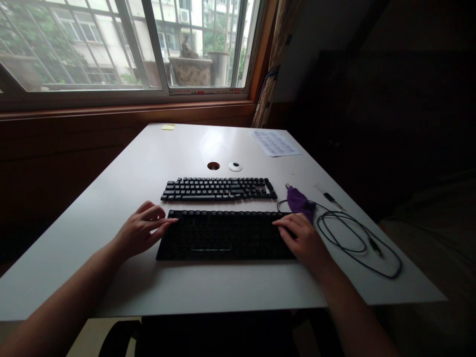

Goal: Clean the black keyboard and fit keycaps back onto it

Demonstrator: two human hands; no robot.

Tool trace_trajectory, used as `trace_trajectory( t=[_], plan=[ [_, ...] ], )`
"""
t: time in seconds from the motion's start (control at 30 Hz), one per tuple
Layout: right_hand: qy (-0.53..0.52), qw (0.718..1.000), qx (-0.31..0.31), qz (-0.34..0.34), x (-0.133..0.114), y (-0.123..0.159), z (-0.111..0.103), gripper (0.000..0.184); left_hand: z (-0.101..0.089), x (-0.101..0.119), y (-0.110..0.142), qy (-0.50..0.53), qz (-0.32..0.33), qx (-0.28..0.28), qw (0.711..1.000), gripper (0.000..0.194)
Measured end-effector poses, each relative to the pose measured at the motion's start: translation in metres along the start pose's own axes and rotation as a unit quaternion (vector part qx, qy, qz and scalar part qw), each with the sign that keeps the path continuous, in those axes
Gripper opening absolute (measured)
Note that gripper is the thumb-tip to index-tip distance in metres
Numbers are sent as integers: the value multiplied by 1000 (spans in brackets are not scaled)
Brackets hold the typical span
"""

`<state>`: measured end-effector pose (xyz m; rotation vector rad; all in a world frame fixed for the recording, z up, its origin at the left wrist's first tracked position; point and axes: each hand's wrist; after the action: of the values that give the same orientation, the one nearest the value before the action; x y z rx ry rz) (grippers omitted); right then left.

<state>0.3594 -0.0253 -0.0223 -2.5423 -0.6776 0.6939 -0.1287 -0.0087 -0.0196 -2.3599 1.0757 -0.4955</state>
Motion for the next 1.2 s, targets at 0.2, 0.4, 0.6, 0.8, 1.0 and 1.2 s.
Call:
trace_trajectory(
  t=[0.2, 0.4, 0.6, 0.8, 1.0, 1.2],
  plan=[
    [1, 1000, 0, 4, 1, 1, 0, 20, -1, 2, -1, -7, -2, 1, 1000, 35],
    [-1, 1000, 3, 7, -1, -1, -1, 21, -1, 2, -1, -15, 4, 13, 1000, 40],
    [-1, 1000, 2, 8, -1, 0, -1, 20, -4, 8, -6, -19, 19, 6, 1000, 33],
    [-2, 1000, 3, 3, -1, -1, -1, 19, -5, 9, -6, -26, 19, 8, 999, 34],
    [-2, 1000, 1, 5, -1, 0, -1, 21, -4, 8, -6, -34, 15, 8, 999, 31],
    [-2, 1000, 7, 6, -2, -1, -1, 21, -3, 8, -6, -28, 13, 10, 999, 29]
  ],
)
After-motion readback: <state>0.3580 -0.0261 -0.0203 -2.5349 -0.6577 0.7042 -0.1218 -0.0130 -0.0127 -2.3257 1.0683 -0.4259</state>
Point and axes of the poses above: each hand's wrist, its own y-axis away from the middle knuckle, its own z-axis out of the palm, x = y × z, and after that the axes turned 2 degrees about x, right-handed
